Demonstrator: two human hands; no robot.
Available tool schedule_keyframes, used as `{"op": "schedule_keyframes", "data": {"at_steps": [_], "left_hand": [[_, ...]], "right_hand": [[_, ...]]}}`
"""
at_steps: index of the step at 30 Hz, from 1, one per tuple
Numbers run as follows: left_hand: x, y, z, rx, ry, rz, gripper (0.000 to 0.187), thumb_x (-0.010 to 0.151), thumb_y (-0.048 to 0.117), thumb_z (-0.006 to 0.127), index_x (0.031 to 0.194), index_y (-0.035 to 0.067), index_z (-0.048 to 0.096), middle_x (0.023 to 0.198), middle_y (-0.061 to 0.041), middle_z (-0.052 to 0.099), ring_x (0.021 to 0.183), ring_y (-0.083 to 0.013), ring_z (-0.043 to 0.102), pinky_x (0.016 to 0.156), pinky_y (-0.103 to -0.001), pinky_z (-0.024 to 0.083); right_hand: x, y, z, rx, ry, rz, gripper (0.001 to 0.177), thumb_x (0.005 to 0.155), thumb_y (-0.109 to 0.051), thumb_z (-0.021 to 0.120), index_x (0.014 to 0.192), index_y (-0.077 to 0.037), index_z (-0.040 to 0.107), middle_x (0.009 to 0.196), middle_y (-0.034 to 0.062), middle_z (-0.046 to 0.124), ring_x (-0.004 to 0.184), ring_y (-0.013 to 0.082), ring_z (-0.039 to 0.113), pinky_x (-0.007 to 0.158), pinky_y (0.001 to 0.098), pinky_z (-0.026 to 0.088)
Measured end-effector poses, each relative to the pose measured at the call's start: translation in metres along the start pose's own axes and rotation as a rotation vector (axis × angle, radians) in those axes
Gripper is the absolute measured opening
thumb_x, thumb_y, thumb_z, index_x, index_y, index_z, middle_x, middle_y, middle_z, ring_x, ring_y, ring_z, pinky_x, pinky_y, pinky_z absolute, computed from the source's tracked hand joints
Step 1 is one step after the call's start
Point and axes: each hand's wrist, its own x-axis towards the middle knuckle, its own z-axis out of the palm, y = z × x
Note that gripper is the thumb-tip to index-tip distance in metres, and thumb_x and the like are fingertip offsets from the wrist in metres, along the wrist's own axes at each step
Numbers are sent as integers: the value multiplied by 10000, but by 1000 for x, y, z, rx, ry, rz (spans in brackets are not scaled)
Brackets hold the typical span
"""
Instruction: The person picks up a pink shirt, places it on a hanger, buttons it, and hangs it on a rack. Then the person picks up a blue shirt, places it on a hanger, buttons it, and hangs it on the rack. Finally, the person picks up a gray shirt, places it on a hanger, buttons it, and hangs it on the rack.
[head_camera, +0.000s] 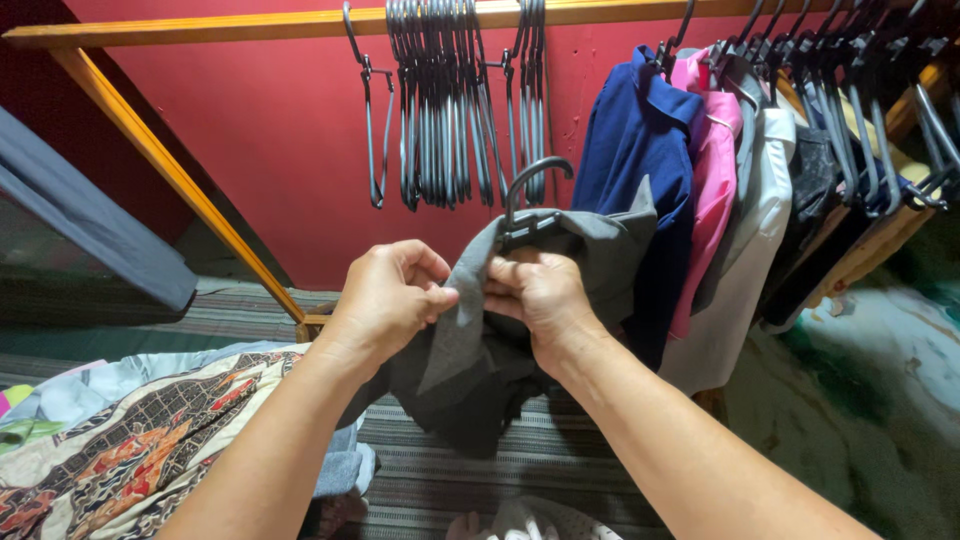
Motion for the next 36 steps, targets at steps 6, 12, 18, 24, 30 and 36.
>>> {"op": "schedule_keyframes", "data": {"at_steps": [6, 12, 18, 24, 30, 36], "left_hand": [[5, -3, -8, 268, 248, 281, 203, 775, 143, 788, 956, 52, 780, 900, -73, 742, 810, -141, 712, 773, -302, 561], [2, -6, -2, 209, 130, 179, 236, 820, 121, 759, 1048, 58, 755, 858, -49, 771, 751, -115, 712, 743, -294, 545], [13, -14, -32, -82, 119, 277, 168, 824, 16, 752, 989, 31, 782, 843, 49, 751, 759, -36, 620, 709, -223, 511], [42, -4, -73, -232, 76, 376, 267, 808, -109, 665, 1008, 31, 772, 898, 59, 739, 828, -29, 654, 814, -213, 582], [67, 18, -102, -177, 125, 486, 234, 857, -94, 693, 1022, 46, 780, 920, 49, 735, 839, -32, 653, 830, -218, 591], [93, 40, -113, -92, 160, 576, 160, 874, -4, 755, 1017, 61, 787, 900, 21, 747, 798, -42, 661, 758, -211, 576]], "right_hand": [[-2, -15, 4, -85, 5, -45, 159, 895, -213, 727, 929, -63, 765, 905, 49, 773, 819, 159, 724, 749, 330, 590], [-3, -28, 13, -112, -2, -53, 151, 890, -232, 748, 949, -94, 760, 868, 11, 746, 768, 127, 701, 664, 285, 582], [-8, -53, -12, -709, 285, -478, 116, 846, -114, 782, 947, -60, 800, 828, 29, 772, 731, 131, 717, 655, 275, 559], [7, -91, -74, -928, 164, -711, 273, 765, -89, 748, 1027, -47, 687, 933, 1, 693, 903, 112, 630, 818, 269, 502], [19, -89, -103, -942, -34, -380, 149, 985, -212, 649, 1014, -73, 692, 843, -63, 588, 834, 49, 510, 769, 232, 445], [33, -105, -97, -550, 23, -509, 126, 1060, -181, 623, 991, -80, 652, 876, -102, 568, 838, 29, 470, 773, 214, 413]]}}
